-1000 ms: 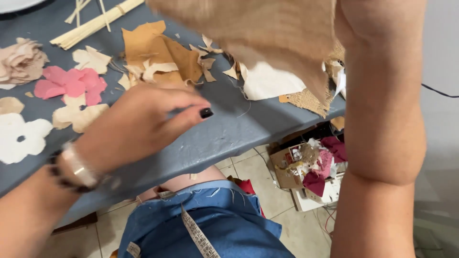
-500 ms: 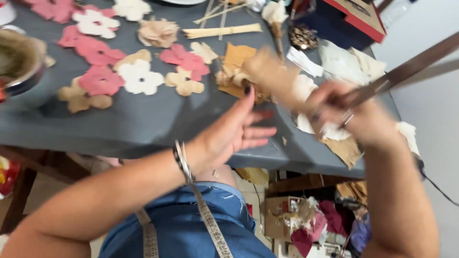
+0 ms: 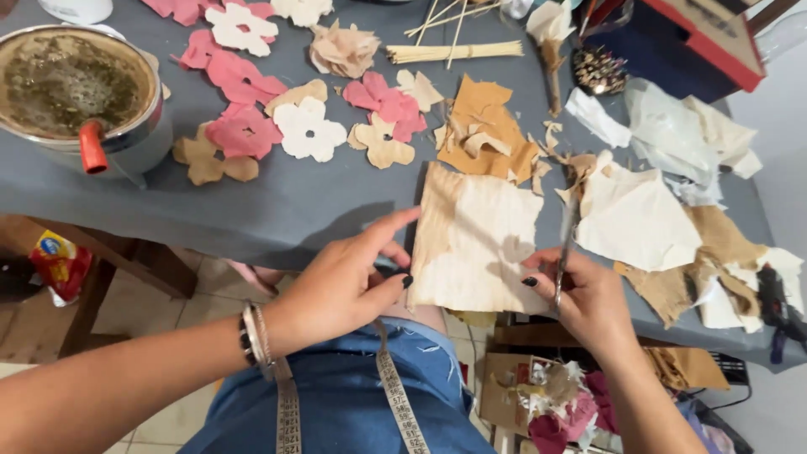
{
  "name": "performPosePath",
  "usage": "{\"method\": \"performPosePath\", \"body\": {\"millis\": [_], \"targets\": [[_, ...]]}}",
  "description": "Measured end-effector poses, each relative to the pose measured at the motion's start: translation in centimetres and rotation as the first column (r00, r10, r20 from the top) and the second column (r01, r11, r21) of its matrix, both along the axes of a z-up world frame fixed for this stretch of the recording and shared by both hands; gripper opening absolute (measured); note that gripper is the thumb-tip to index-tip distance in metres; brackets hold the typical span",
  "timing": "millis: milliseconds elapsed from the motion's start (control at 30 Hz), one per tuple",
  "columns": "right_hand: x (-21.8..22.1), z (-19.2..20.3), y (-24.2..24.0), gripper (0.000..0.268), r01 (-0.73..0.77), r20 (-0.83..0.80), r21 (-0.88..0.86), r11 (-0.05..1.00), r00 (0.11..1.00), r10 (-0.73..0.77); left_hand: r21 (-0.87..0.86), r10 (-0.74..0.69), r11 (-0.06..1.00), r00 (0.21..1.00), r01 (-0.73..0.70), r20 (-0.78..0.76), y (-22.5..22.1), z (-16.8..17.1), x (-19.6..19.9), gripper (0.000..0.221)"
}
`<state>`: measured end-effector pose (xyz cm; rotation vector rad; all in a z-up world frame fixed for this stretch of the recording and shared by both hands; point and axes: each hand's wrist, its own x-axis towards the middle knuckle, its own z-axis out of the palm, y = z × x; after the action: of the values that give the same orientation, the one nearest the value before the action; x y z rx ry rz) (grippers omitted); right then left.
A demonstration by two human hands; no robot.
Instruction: Cutting and trimming beige fabric into decorative flower shapes using scissors.
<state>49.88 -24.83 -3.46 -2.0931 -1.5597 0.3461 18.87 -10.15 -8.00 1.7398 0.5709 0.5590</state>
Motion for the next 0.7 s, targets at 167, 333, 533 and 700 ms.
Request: {"method": "performPosePath", "body": {"millis": [167, 333, 533, 700], "targets": [[-0.7, 1.2, 0.6, 0.024, 0.127, -0.045, -0.135, 0.983, 0.99, -0.134, 0.565, -0.105, 0.814, 0.991, 0.135, -0.086, 2.8, 1.7, -1.7, 0.03], [2.4, 0.9, -0.9, 0.046, 0.033, -0.077, -0.155, 0.987, 0.996, -0.045, 0.904, 0.411, 0.419, 0.871, 0.081, -0.269, 7.6, 2.7, -2.1, 0.036], [0.7, 3.0, -1.9, 0.053, -0.017, -0.074, -0.222, 0.975, 0.997, 0.001, 0.961, 0.687, 0.083, 0.684, 0.262, -0.246, 9.6, 0.0, -2.0, 0.039], [0.4, 4.7, -0.2, 0.032, 0.042, 0.4, -0.229, 0.973, 0.915, 0.054, 0.972, 0.723, -0.186, 0.69, 0.143, 0.037, 10.5, 0.6, -2.8, 0.027]]}}
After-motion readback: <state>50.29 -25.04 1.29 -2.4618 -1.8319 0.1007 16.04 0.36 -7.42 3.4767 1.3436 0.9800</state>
